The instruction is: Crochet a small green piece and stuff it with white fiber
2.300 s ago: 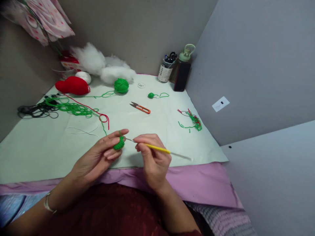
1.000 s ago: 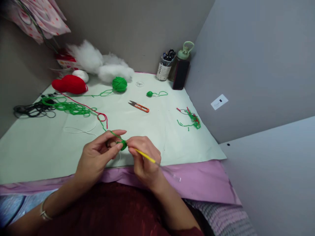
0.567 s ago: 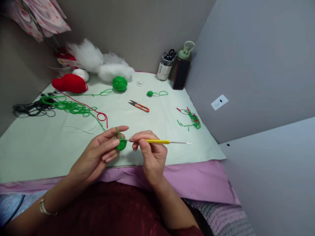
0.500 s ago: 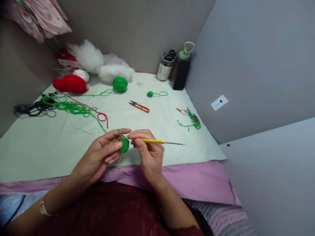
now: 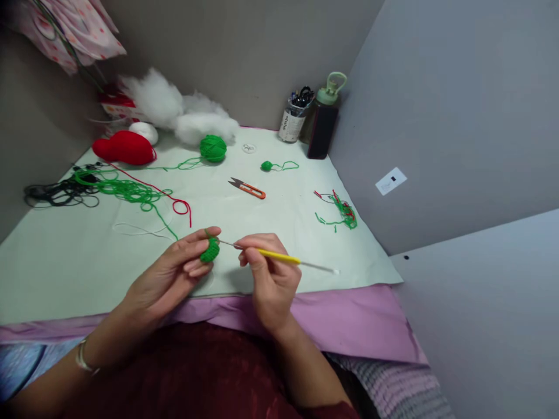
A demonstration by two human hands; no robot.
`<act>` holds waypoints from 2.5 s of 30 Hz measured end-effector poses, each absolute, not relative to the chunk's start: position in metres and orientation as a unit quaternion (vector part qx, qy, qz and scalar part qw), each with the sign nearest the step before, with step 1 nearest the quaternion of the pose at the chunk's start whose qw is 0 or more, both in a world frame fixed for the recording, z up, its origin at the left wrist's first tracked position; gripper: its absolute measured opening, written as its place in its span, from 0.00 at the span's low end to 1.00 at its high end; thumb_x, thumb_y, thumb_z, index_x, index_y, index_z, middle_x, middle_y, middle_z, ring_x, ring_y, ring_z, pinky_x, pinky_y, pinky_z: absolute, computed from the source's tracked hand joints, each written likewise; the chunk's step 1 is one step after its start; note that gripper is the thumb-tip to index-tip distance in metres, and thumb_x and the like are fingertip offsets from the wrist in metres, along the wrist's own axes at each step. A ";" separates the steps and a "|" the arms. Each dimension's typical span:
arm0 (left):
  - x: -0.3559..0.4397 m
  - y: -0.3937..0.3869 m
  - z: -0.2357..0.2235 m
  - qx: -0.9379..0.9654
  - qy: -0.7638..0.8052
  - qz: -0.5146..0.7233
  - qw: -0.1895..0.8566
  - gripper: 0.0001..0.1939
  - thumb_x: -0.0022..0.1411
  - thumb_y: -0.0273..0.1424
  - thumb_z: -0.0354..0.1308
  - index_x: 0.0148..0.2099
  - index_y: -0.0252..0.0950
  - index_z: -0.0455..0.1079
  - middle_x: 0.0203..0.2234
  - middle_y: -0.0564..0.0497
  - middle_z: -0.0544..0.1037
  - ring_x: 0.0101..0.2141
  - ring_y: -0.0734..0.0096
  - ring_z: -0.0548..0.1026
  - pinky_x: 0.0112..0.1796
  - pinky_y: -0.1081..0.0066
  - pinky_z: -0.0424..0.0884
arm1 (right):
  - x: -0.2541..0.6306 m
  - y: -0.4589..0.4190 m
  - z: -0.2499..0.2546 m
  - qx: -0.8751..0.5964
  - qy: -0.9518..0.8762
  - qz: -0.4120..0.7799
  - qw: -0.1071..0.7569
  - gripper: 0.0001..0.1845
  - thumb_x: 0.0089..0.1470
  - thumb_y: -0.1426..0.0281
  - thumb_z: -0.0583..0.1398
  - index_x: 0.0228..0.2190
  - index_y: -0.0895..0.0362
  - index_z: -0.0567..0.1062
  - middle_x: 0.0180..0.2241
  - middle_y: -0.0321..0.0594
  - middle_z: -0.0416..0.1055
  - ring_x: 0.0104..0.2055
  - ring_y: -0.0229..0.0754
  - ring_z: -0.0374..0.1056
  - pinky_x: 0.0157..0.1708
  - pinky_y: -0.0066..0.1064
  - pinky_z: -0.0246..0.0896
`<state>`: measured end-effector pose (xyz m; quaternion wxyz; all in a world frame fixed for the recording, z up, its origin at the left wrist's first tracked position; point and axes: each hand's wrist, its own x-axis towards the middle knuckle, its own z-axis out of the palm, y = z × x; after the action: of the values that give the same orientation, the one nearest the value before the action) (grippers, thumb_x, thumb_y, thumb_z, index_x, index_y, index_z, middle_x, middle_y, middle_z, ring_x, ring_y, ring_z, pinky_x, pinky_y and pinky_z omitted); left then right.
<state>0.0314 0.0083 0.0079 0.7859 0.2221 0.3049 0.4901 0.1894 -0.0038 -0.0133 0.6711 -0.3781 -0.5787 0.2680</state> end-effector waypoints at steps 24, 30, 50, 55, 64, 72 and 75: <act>0.026 0.003 -0.003 0.450 0.397 0.499 0.626 0.14 0.64 0.31 0.71 0.51 0.49 0.83 0.34 0.55 0.73 0.36 0.74 0.69 0.39 0.75 0.65 | 0.198 -0.008 -0.008 -0.370 -0.626 0.308 0.613 0.12 0.71 0.73 0.56 0.44 0.51 0.80 0.39 0.37 0.80 0.34 0.37 0.74 0.36 0.33 0.71; 0.032 0.000 0.001 0.441 0.414 0.521 0.602 0.16 0.62 0.27 0.72 0.51 0.45 0.83 0.32 0.56 0.73 0.32 0.77 0.68 0.37 0.77 0.66 | 0.196 -0.009 -0.013 -0.362 -0.743 0.076 0.557 0.13 0.69 0.77 0.57 0.49 0.52 0.78 0.40 0.40 0.80 0.40 0.41 0.77 0.39 0.34 0.76; 0.034 0.001 0.005 0.369 0.367 0.494 0.696 0.24 0.59 0.32 0.75 0.57 0.45 0.81 0.30 0.55 0.71 0.27 0.79 0.63 0.26 0.78 0.59 | 0.186 -0.004 -0.014 -0.349 -0.535 0.413 0.649 0.10 0.69 0.66 0.61 0.39 0.49 0.84 0.37 0.38 0.79 0.35 0.40 0.73 0.37 0.35 0.70; 0.029 0.004 0.010 0.307 0.325 0.446 0.775 0.26 0.59 0.28 0.73 0.60 0.45 0.79 0.34 0.55 0.71 0.22 0.86 0.52 0.22 0.80 0.53 | 0.193 0.002 -0.012 -0.327 -0.473 0.484 0.660 0.09 0.67 0.64 0.63 0.37 0.51 0.83 0.33 0.36 0.77 0.31 0.37 0.71 0.36 0.32 0.68; 0.034 0.000 0.007 0.354 0.328 0.469 0.739 0.21 0.57 0.31 0.75 0.54 0.43 0.83 0.30 0.54 0.73 0.25 0.79 0.60 0.25 0.77 0.58 | 0.191 0.002 -0.011 -0.330 -0.450 0.523 0.645 0.11 0.65 0.59 0.65 0.34 0.52 0.82 0.32 0.37 0.77 0.30 0.37 0.69 0.31 0.30 0.66; 0.035 -0.001 0.002 0.374 0.381 0.500 0.682 0.17 0.62 0.35 0.73 0.54 0.43 0.83 0.35 0.52 0.76 0.28 0.77 0.64 0.29 0.76 0.63 | 0.188 -0.004 -0.016 -0.368 -0.533 0.405 0.645 0.10 0.69 0.66 0.61 0.41 0.47 0.84 0.37 0.37 0.80 0.33 0.39 0.72 0.32 0.34 0.67; 0.038 -0.001 0.004 0.345 0.387 0.527 0.674 0.24 0.58 0.31 0.76 0.57 0.44 0.82 0.33 0.54 0.75 0.29 0.79 0.65 0.31 0.78 0.64 | 0.188 -0.009 -0.018 -0.393 -0.628 0.275 0.613 0.13 0.67 0.72 0.62 0.46 0.43 0.84 0.42 0.39 0.82 0.41 0.44 0.76 0.39 0.38 0.72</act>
<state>0.0377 -0.0009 0.0039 0.6736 0.3450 0.3868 0.5269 0.1879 -0.0086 -0.0181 0.6128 -0.3934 -0.6277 0.2752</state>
